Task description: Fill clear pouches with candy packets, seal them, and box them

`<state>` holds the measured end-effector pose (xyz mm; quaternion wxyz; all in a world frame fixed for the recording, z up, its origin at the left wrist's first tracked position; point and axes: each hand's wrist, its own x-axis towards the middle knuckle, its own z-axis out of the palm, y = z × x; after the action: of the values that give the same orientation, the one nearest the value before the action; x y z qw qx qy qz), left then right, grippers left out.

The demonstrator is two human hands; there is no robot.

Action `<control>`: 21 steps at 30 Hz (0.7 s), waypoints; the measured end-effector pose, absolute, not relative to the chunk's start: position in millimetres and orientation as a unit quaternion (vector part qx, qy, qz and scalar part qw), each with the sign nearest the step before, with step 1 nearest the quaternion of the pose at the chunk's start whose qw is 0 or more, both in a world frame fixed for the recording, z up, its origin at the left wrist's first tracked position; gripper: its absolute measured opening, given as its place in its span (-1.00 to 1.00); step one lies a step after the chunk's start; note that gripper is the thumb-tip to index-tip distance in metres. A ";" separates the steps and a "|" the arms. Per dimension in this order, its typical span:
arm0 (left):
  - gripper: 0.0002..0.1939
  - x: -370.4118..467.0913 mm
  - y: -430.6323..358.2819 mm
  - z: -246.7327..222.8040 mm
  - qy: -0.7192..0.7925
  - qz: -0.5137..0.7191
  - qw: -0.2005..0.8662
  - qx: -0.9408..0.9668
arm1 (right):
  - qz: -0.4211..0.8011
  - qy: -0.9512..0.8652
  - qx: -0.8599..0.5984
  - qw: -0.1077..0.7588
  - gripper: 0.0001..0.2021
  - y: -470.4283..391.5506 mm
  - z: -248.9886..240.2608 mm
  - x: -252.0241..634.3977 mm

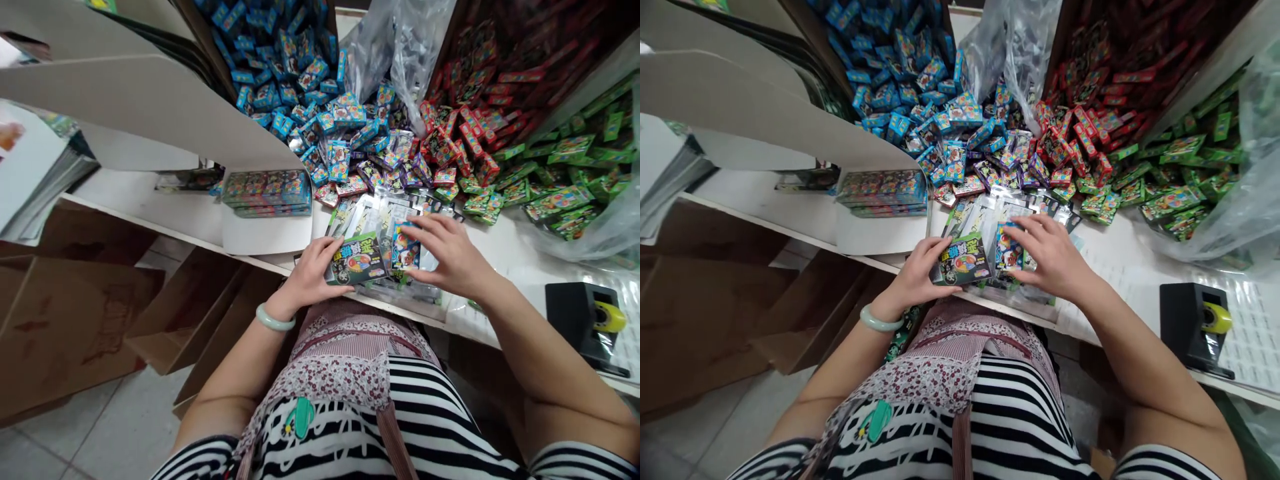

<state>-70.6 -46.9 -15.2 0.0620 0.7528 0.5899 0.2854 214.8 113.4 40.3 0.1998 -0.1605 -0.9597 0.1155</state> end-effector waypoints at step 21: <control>0.04 -60.4 -43.7 -13.1 0.547 0.268 0.119 0.784 | 0.128 -0.986 -0.086 0.063 -0.41 111.0 49.6 211.7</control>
<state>-60.4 -43.7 -13.1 0.1190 0.7840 0.5473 0.2679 211.7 111.0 49.6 0.0630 -0.0858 -0.9861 0.1279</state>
